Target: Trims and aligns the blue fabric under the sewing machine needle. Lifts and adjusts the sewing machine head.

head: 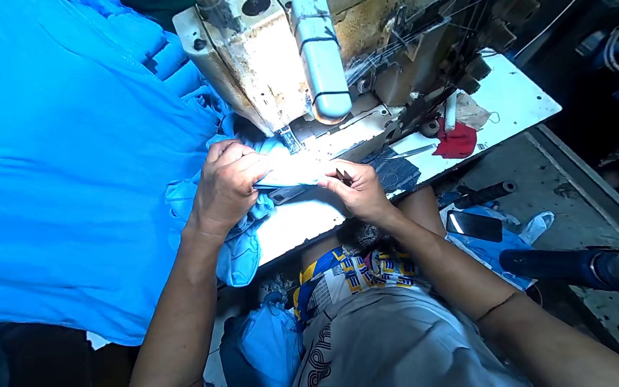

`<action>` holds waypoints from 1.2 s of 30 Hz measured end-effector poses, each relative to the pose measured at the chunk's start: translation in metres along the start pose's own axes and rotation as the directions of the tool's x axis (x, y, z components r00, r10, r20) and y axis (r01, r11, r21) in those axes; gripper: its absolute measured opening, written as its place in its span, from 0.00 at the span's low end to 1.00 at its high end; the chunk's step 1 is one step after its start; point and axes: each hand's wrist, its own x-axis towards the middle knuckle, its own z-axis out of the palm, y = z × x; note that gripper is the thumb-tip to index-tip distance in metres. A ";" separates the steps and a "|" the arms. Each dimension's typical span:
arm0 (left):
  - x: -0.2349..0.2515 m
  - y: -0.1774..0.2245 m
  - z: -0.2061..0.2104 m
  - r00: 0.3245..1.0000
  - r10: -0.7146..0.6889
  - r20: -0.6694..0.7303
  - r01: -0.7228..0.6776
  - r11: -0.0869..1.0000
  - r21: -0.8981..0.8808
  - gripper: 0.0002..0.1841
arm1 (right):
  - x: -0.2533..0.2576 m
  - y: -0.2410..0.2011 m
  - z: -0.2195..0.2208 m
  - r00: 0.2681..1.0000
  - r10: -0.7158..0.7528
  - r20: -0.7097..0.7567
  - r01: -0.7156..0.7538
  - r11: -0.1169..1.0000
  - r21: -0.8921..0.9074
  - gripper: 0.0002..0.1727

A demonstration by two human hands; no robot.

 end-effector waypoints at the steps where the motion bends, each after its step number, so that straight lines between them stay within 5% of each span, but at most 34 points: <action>1: -0.001 0.001 -0.005 0.999 -0.009 0.042 0.010 1.000 -0.007 0.12 | 0.001 -0.001 0.001 1.000 0.005 -0.001 -0.005 1.000 -0.003 0.03; 5: 0.000 0.016 -0.035 0.979 -0.071 0.193 0.090 0.992 -0.091 0.23 | 0.005 -0.003 -0.001 1.000 -0.004 0.031 0.005 1.000 -0.021 0.03; 12: 0.001 0.064 -0.040 0.999 0.018 0.030 -0.009 0.958 -0.286 0.06 | 0.008 0.005 -0.017 0.930 -0.191 0.314 0.274 0.930 -0.246 0.08; 16: -0.002 0.055 -0.014 0.993 -0.031 0.116 0.033 0.999 -0.010 0.23 | 0.005 0.009 -0.015 0.899 -0.221 0.379 0.364 0.858 -0.362 0.13; 19: -0.007 0.050 -0.012 0.992 -0.068 0.108 0.066 0.998 0.022 0.16 | 0.009 0.009 -0.011 0.900 -0.242 0.362 0.383 0.836 -0.394 0.16; 24: -0.004 0.072 -0.021 0.999 0.031 0.040 -0.029 0.997 -0.066 0.10 | 0.011 0.006 -0.015 0.902 -0.244 0.355 0.331 0.920 -0.208 0.07; 28: -0.009 0.081 0.000 0.995 -0.035 -0.096 0.016 0.980 -0.196 0.10 | 0.008 0.002 -0.022 0.878 -0.348 0.330 0.368 0.930 0.003 0.06; 32: -0.018 0.069 0.037 0.986 0.002 -0.168 0.000 1.000 0.011 0.22 | 0.002 0.001 -0.026 0.883 -0.392 0.257 0.393 0.918 0.051 0.06; 36: -0.025 0.053 0.040 0.985 0.000 -0.173 0.019 0.994 0.109 0.15 | -0.011 0.004 -0.028 0.930 -0.295 0.218 0.297 0.954 0.024 0.04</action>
